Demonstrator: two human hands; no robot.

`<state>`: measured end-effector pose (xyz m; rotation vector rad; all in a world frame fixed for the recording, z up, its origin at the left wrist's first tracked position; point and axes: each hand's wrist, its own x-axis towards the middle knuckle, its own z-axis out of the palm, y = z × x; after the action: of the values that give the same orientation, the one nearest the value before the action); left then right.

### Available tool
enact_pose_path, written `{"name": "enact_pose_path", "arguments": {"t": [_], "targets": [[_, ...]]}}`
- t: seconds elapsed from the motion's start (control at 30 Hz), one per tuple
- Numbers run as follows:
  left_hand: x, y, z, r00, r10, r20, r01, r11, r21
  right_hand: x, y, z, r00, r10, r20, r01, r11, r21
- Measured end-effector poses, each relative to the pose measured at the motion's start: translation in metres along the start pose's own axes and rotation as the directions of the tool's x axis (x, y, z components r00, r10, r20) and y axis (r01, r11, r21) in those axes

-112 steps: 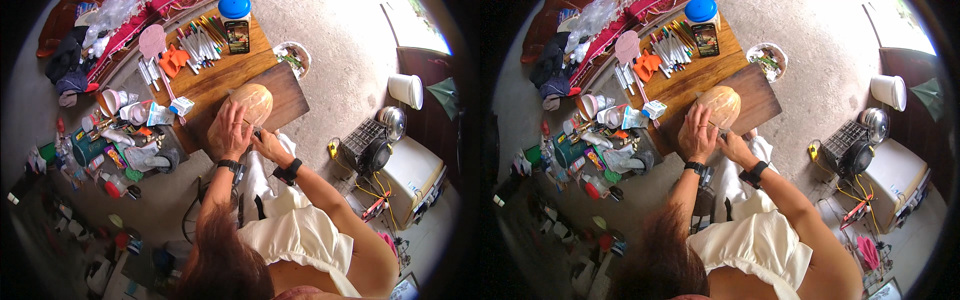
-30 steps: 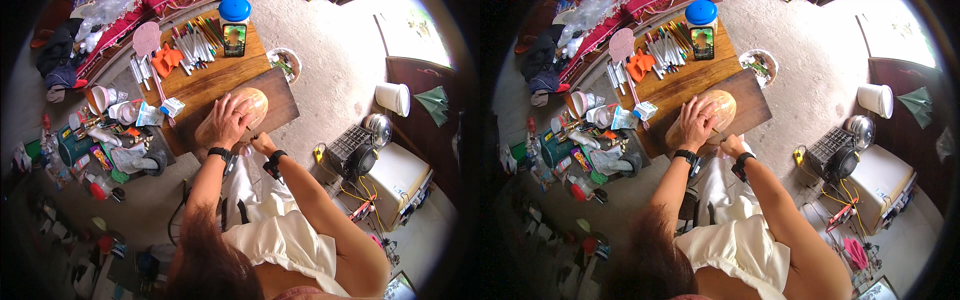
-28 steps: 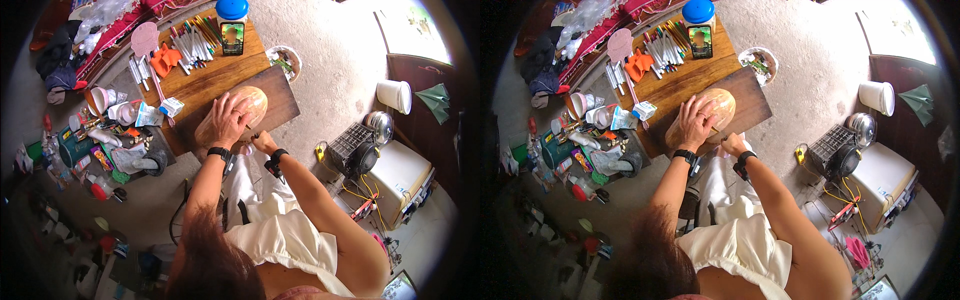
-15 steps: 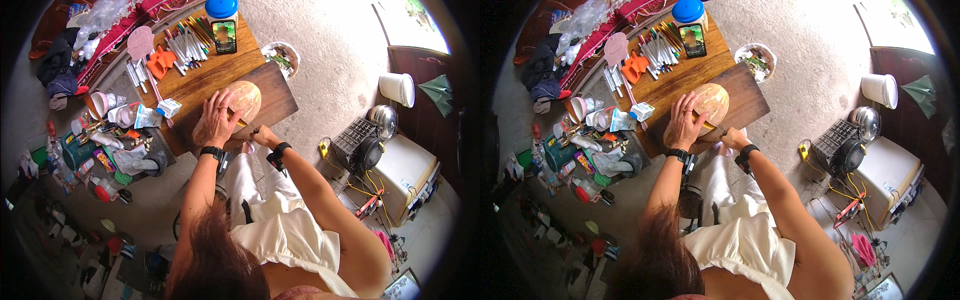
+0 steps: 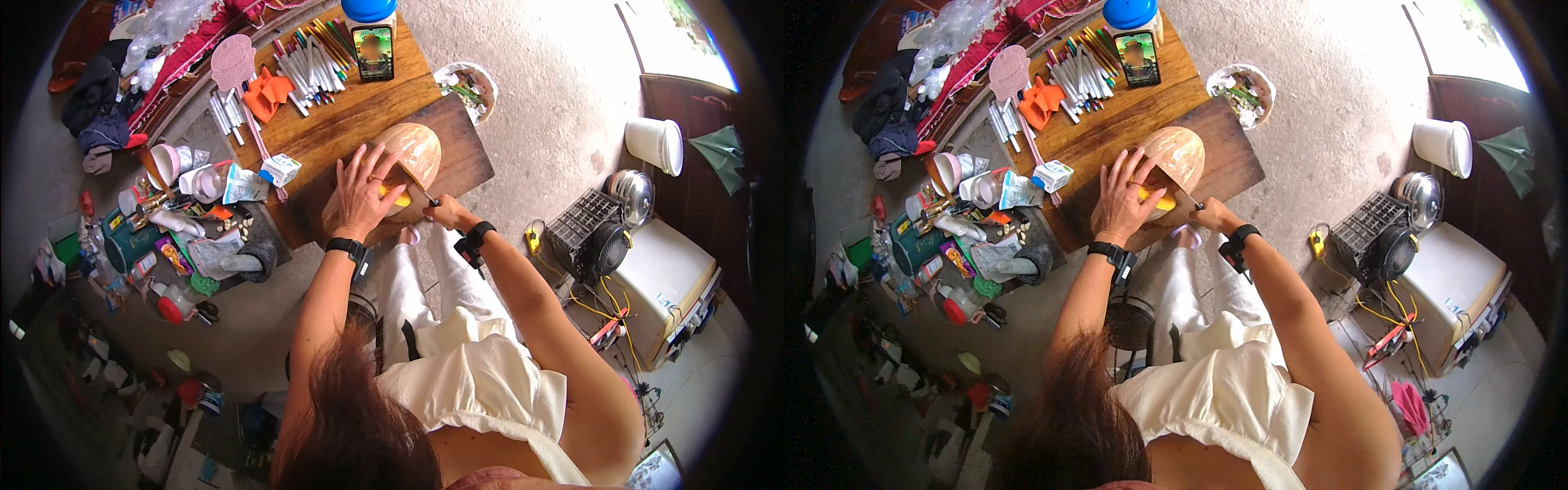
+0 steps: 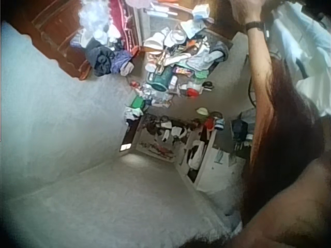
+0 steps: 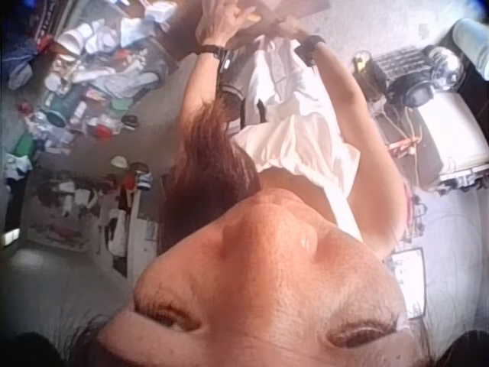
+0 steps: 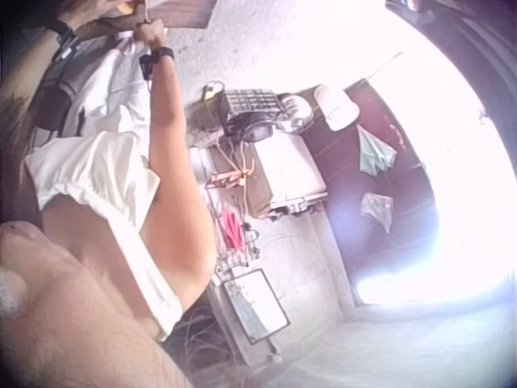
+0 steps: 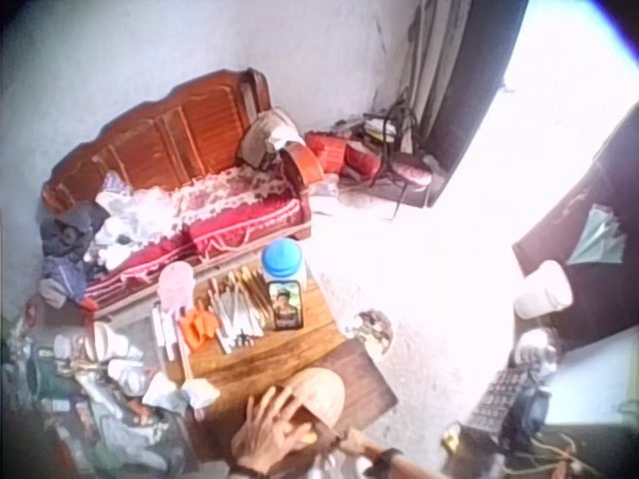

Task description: The person cuts a pumpkin in half with a cleaver on a wooden board. They scoop out the seeds from the pumpkin by hand and then carry the halves outside to a table.

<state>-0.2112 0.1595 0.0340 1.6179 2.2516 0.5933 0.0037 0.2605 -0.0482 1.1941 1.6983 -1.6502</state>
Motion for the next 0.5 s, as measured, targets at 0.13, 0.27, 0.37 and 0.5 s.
{"name": "enact_pose_path", "arguments": {"t": [0.13, 0.27, 0.37, 0.5], "targets": [[0.002, 0.003, -0.006, 0.999, -0.03, 0.044, 0.03, 0.999, 0.016, -0.006, -0.005, -0.001, 1.0, 0.007, -0.01, -0.006, 0.999, 0.04], [0.007, 0.007, -0.014, 0.995, -0.019, 0.1, 0.018, 1.0, 0.002, -0.013, -0.008, -0.007, 1.0, -0.022, -0.007, 0.022, 0.998, 0.066], [0.01, 0.011, -0.018, 0.989, -0.008, 0.149, 0.01, 1.0, -0.011, -0.022, -0.008, -0.014, 1.0, -0.002, 0.023, 0.0, 0.997, 0.077], [0.009, 0.014, -0.019, 0.984, -0.023, 0.178, 0.024, 1.0, -0.004, -0.028, 0.008, -0.008, 0.973, -0.219, -0.077, 0.218, 0.976, -0.018]]}}
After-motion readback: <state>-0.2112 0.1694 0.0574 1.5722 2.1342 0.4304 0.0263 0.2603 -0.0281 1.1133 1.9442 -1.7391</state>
